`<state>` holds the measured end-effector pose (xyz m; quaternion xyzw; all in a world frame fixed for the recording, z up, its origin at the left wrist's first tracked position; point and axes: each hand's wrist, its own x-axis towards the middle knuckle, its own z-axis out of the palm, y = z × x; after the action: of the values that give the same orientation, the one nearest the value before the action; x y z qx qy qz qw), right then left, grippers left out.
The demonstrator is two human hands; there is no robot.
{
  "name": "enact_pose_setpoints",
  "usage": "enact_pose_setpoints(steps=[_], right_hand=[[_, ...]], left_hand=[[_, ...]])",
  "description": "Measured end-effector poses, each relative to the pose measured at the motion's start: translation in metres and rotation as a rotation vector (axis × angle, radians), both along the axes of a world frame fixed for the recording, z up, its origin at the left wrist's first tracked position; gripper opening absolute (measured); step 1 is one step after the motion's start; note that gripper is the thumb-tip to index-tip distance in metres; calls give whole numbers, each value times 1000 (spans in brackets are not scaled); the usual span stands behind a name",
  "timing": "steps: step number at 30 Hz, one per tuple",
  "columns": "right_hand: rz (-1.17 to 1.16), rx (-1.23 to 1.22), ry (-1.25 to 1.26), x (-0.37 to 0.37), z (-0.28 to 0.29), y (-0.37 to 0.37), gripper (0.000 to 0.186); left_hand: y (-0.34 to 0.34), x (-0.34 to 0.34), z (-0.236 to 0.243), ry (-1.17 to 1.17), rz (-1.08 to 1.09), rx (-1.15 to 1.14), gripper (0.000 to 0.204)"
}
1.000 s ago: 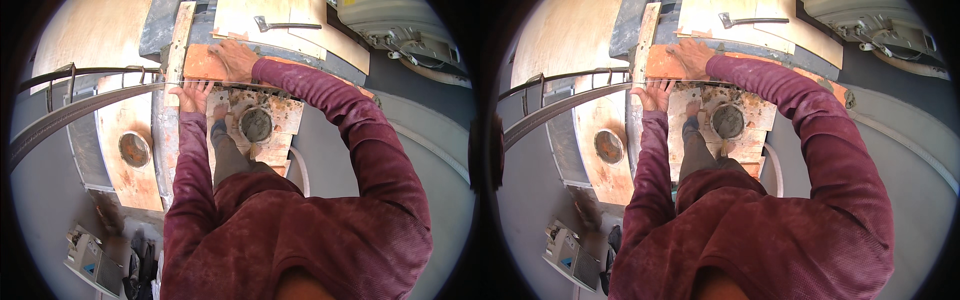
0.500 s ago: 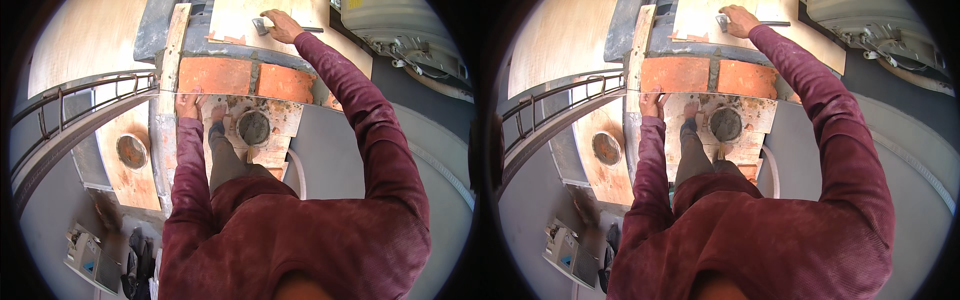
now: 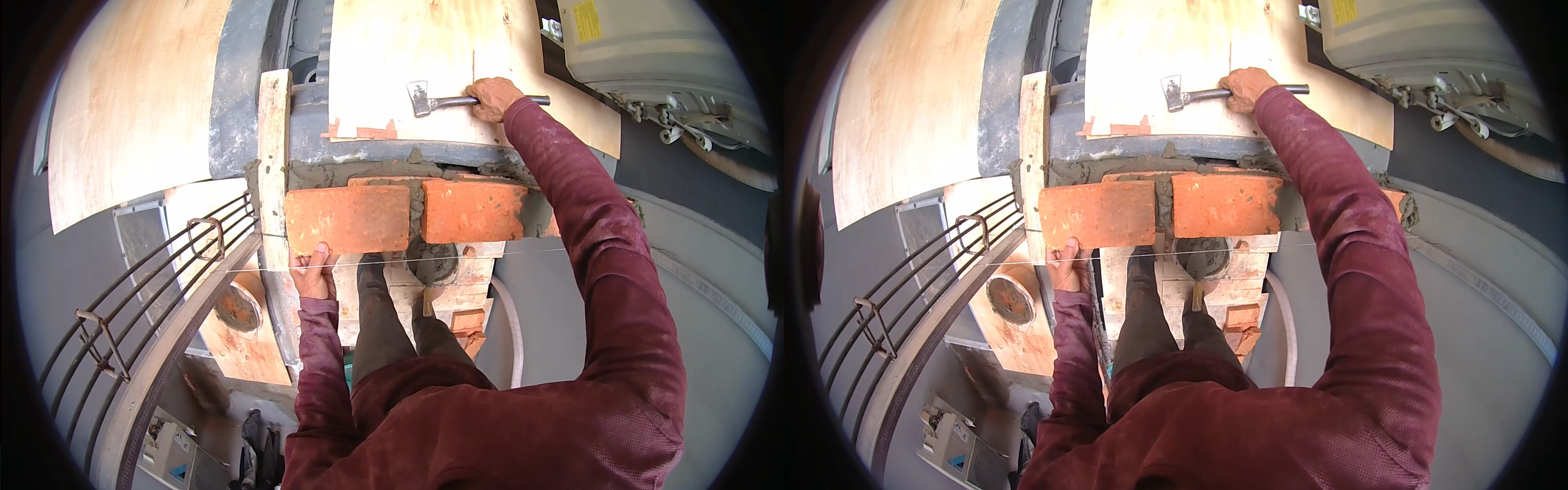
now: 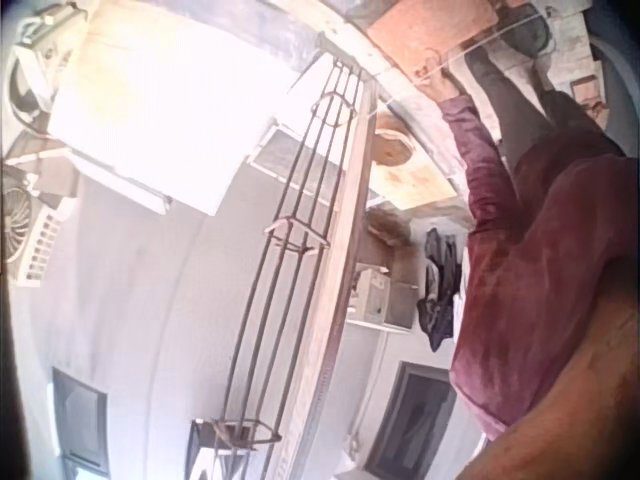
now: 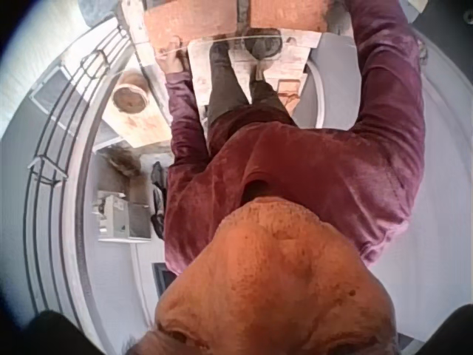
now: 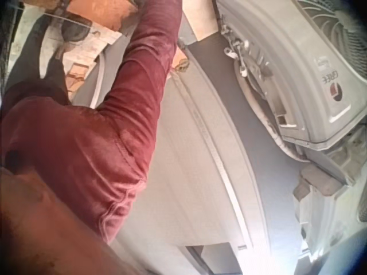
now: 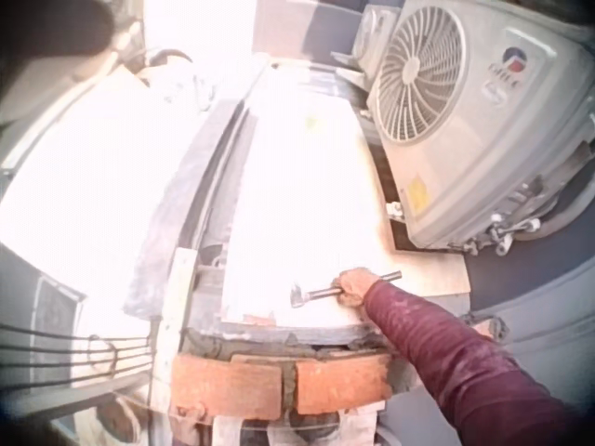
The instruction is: The person applies mortar to a brick structure using a trowel and places bricks on top of the mortar, using a hammer to tap them into place.
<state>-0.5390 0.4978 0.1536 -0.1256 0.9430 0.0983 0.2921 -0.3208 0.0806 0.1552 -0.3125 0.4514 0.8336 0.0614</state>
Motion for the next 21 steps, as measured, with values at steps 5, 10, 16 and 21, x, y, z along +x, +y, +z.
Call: enact_pose_setpoints(steps=[5, 10, 16, 21], right_hand=[[118, -342, 135, 24, 79, -7, 15], [80, -579, 30, 94, 154, -48, 27], [8, -704, -6, 139, 160, -67, 46], [184, -713, -27, 152, 148, -85, 43]], left_hand=[[-5, 4, -10, -18, -34, -25, 41], [-2, 1, -10, 0, 6, -12, 41], [4, -4, -2, 38, -3, 3, 33], [3, -1, -3, 11, 32, -23, 48]])
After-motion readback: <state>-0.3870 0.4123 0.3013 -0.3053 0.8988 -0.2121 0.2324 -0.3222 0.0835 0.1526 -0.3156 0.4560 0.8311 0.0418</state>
